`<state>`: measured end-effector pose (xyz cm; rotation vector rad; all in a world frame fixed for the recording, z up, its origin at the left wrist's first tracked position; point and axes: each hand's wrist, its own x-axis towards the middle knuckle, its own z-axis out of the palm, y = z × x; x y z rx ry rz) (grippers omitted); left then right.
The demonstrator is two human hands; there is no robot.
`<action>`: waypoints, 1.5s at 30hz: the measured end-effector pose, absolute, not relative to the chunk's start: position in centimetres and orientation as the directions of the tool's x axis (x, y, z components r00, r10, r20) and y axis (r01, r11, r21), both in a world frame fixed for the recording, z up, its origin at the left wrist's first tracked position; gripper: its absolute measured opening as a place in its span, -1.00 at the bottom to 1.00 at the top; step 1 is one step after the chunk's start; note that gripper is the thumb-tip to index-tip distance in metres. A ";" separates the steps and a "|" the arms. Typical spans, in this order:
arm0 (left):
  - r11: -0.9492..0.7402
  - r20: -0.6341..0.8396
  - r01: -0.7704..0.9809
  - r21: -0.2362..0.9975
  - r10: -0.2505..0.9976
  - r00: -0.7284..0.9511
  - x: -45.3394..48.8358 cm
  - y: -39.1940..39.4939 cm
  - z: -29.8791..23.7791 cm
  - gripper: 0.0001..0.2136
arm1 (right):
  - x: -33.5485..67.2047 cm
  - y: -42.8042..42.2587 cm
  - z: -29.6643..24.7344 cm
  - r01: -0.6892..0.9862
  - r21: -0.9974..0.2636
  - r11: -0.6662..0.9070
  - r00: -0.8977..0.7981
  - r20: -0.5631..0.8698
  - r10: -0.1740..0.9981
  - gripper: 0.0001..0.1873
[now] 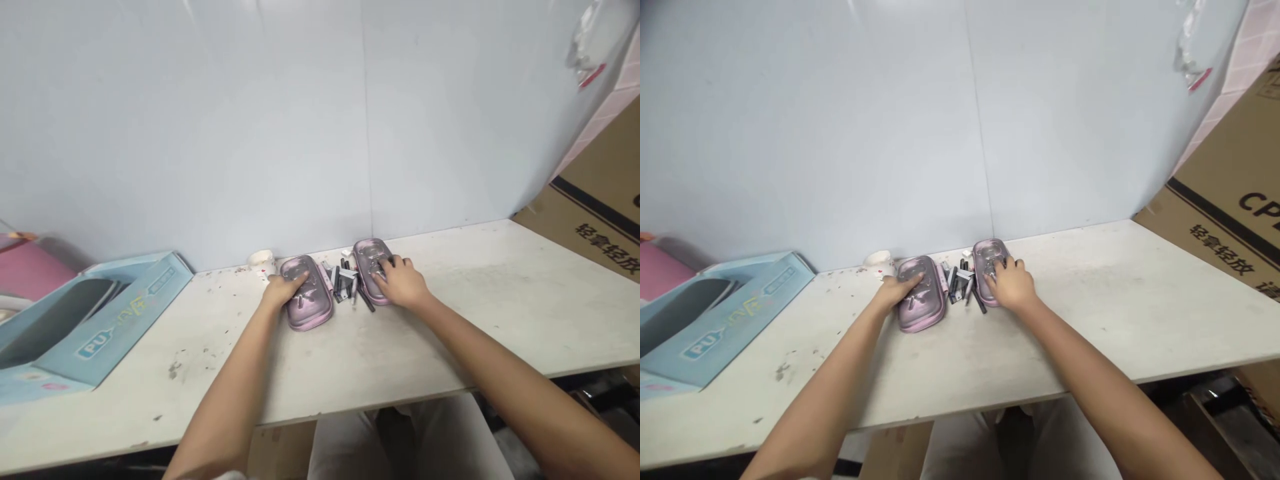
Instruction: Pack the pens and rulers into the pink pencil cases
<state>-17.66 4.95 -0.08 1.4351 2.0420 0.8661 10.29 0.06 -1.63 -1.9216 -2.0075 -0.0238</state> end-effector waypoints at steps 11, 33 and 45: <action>0.233 -0.218 0.083 0.969 0.963 -0.160 -14.9 4.0 1.5 -0.63 | 11.3 -0.8 -1.3 0.945 -0.264 0.195 -0.117 0.284 0.952 -0.47; -0.533 -0.071 0.550 0.643 0.674 0.736 -5.5 -5.4 9.0 -0.62 | 13.1 -7.8 10.5 0.754 -0.025 0.656 -0.657 -0.029 0.753 -0.83; -0.331 0.327 0.046 0.942 0.942 0.080 -6.0 -4.1 11.0 -0.72 | 15.9 -9.2 8.7 0.911 0.300 0.283 -0.412 0.643 0.645 -0.72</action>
